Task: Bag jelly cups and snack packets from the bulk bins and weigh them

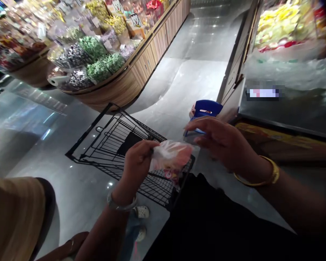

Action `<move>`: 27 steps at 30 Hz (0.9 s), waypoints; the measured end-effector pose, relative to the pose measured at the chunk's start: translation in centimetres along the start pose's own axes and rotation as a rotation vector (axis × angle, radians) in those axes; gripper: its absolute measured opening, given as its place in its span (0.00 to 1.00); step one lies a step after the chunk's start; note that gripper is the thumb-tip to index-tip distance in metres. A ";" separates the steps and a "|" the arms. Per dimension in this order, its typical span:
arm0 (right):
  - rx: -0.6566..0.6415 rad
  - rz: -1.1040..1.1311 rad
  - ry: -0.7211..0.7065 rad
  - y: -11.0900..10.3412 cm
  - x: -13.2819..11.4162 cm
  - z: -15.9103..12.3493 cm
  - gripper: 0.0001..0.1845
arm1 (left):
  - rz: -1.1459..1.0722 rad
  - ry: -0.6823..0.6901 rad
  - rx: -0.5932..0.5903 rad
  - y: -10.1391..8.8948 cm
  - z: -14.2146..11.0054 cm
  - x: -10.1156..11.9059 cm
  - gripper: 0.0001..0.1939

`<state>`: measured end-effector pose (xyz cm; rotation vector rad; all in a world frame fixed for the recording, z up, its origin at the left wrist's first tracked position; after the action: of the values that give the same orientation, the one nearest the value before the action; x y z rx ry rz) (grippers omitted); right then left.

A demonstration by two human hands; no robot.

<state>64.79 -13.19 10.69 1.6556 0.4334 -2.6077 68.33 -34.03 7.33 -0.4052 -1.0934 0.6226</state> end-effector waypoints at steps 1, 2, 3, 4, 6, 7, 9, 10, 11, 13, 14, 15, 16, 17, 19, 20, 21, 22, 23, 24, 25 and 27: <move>0.018 -0.025 0.067 -1.1 1.8 -0.5 0.12 | -0.003 -0.027 -0.027 -0.2 -0.4 -1.5 0.22; 0.039 -0.050 0.156 -2.3 4.0 -1.3 0.11 | -0.009 -0.050 -0.072 -0.2 -1.0 -3.2 0.21; 0.077 -0.070 0.260 -3.8 6.2 -2.2 0.11 | -0.007 -0.075 -0.110 -0.1 -1.5 -5.0 0.21; 0.115 -0.092 0.362 -5.3 8.4 -3.4 0.12 | 0.005 -0.112 -0.142 0.0 -2.0 -7.1 0.21; 0.210 -0.136 0.562 -8.3 12.0 -6.3 0.12 | 0.050 -0.208 -0.173 0.1 -2.9 -11.8 0.22; 0.249 -0.152 0.656 -9.5 13.4 -7.8 0.12 | 0.079 -0.270 -0.187 0.2 -3.4 -14.3 0.22; 0.296 -0.195 0.819 -11.4 15.3 -10.7 0.11 | 0.113 -0.340 -0.195 0.7 -4.3 -18.7 0.20; 0.300 -0.215 0.883 -11.9 15.9 -11.9 0.11 | 0.128 -0.370 -0.198 1.1 -4.7 -20.7 0.19; 0.307 -0.236 0.935 -12.4 16.3 -13.1 0.11 | 0.140 -0.398 -0.209 1.7 -5.2 -22.6 0.19; 0.325 -0.251 1.006 -12.8 17.0 -14.9 0.13 | 0.156 -0.454 -0.242 3.2 -6.2 -26.1 0.18; 0.338 -0.248 1.032 -12.9 17.4 -15.7 0.14 | 0.165 -0.481 -0.259 4.0 -6.8 -27.7 0.18; 0.353 -0.245 1.055 -13.0 17.7 -16.4 0.15 | 0.175 -0.505 -0.269 4.8 -7.3 -29.0 0.18; 0.366 -0.242 1.076 -13.1 18.1 -17.1 0.16 | 0.184 -0.525 -0.278 5.6 -7.7 -30.2 0.17; 0.372 -0.239 1.093 -13.2 18.5 -17.7 0.17 | 0.190 -0.541 -0.284 6.2 -8.0 -31.1 0.16; 0.374 -0.239 1.121 -13.6 19.0 -18.7 0.18 | 0.190 -0.555 -0.300 7.5 -8.4 -32.4 0.11; 0.369 -0.242 1.130 -13.8 19.1 -19.1 0.18 | 0.186 -0.558 -0.314 8.1 -8.4 -32.8 0.09; 0.360 -0.247 1.134 -14.0 19.2 -19.3 0.17 | 0.182 -0.560 -0.330 8.8 -8.4 -33.1 0.09; 0.353 -0.254 1.137 -14.2 19.2 -19.5 0.17 | 0.178 -0.562 -0.349 9.4 -8.3 -33.4 0.10; 0.348 -0.264 1.138 -14.4 19.2 -19.6 0.16 | 0.174 -0.565 -0.368 10.1 -8.2 -33.6 0.11; 0.344 -0.273 1.133 -14.6 19.2 -19.6 0.16 | 0.172 -0.569 -0.387 10.9 -8.0 -33.8 0.12; 0.338 -0.280 1.121 -14.6 19.2 -19.5 0.16 | 0.169 -0.573 -0.404 11.6 -7.9 -34.0 0.12; 0.328 -0.334 1.058 -14.9 19.1 -19.1 0.15 | 0.162 -0.575 -0.433 13.3 -7.5 -34.2 0.13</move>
<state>70.86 8.21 -10.69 3.2379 0.2933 -1.7609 60.78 -46.07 -27.30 -0.7193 -1.7703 0.6628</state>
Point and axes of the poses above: each hand's wrist, its own z-axis towards the middle knuckle, its own y-axis out of the palm, x = y × z, the point moved 10 cm from there along z, towards the middle knuckle, and after that the axes turned 10 degrees about x, right-handed, at the moved point
